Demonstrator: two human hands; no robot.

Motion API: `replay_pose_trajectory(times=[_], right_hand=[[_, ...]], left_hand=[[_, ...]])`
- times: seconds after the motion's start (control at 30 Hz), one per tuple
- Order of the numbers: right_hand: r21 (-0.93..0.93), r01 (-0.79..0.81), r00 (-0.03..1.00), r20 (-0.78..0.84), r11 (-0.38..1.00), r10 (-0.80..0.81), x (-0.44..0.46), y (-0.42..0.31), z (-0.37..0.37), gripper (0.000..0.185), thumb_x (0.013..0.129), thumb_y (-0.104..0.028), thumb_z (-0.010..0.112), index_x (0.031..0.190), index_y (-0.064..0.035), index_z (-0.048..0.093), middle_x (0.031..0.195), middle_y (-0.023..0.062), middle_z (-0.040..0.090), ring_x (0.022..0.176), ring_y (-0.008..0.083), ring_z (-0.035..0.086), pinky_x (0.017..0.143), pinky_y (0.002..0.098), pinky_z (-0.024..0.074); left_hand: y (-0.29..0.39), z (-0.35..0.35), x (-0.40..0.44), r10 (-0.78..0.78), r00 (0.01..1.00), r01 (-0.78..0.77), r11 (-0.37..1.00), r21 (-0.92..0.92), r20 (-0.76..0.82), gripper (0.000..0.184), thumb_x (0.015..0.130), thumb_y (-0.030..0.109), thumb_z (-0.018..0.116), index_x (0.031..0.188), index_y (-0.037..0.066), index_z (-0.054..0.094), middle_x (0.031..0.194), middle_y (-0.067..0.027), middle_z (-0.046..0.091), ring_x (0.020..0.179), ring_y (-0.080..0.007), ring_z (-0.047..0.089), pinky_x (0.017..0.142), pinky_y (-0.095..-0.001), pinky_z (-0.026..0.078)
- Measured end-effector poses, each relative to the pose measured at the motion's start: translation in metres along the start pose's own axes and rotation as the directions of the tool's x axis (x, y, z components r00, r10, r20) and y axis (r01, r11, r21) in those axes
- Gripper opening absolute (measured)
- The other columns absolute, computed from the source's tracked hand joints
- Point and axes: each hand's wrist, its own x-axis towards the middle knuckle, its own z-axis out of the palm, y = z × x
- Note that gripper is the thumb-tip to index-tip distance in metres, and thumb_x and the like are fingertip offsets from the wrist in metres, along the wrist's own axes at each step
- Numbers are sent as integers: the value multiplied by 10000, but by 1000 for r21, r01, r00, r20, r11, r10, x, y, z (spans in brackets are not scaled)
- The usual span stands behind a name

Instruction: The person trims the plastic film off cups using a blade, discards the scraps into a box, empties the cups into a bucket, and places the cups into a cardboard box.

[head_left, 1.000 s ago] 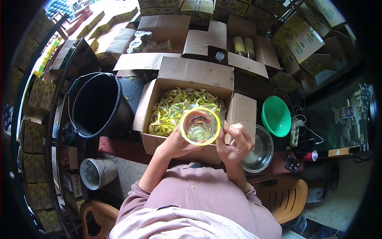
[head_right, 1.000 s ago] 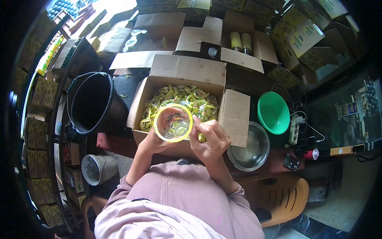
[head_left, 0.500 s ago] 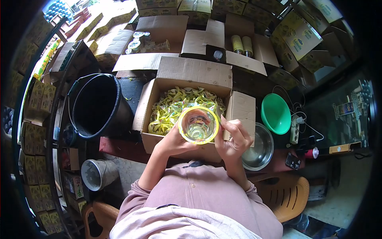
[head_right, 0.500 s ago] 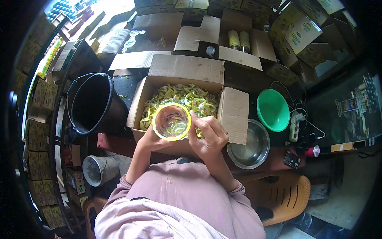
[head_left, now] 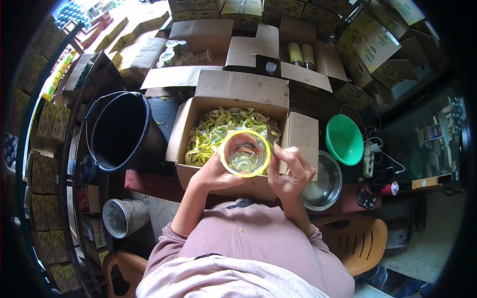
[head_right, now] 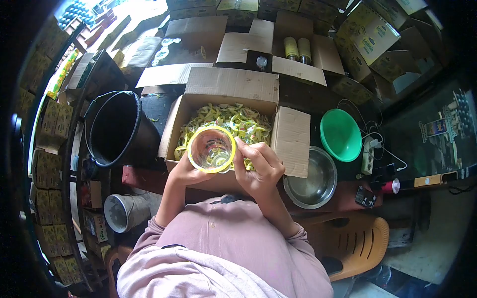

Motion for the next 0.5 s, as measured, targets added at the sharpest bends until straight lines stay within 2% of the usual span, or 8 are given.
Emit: replay_pose_trajectory(times=[0.07, 0.27, 0.37, 0.5], right_hand=[[-8, 8, 1000, -2, 1000, -8, 0, 0, 0, 215, 615, 55, 668, 805, -42, 642, 620, 52, 559, 519, 149, 556, 473, 243, 441], [-7, 6, 1000, 31, 1000, -6, 0, 4, 0, 242, 609, 52, 667, 830, -45, 646, 629, 53, 564, 523, 153, 557, 475, 250, 443], [-11, -13, 999, 34, 1000, 14, 0, 7, 0, 232, 616, 47, 665, 829, -41, 645, 633, 54, 567, 524, 154, 560, 481, 246, 448], [-5, -69, 998, 3, 998, 69, 0, -2, -1, 191, 638, 39, 661, 816, -26, 638, 624, 57, 573, 519, 138, 565, 485, 235, 454]], left_hand=[[-6, -2, 0, 41, 999, -42, 998, 42, 25, 701, 595, 65, 691, 1199, 4, 339, 1147, -102, 441, 1077, -180, 450, 933, -319, 355], [2, -2, -1, -52, 996, 55, 998, -43, 67, 693, 591, 73, 710, 1184, -3, 358, 1109, -102, 466, 1054, -179, 463, 928, -313, 356], [-1, 2, 0, 31, 997, -31, 1000, -1, 73, 698, 590, 69, 716, 1187, -5, 361, 1098, -100, 474, 1045, -177, 466, 913, -311, 366], [0, 7, 2, 92, 996, -93, 995, -35, -21, 702, 596, 62, 737, 1188, 5, 365, 1105, -98, 466, 1029, -172, 472, 883, -310, 391]])
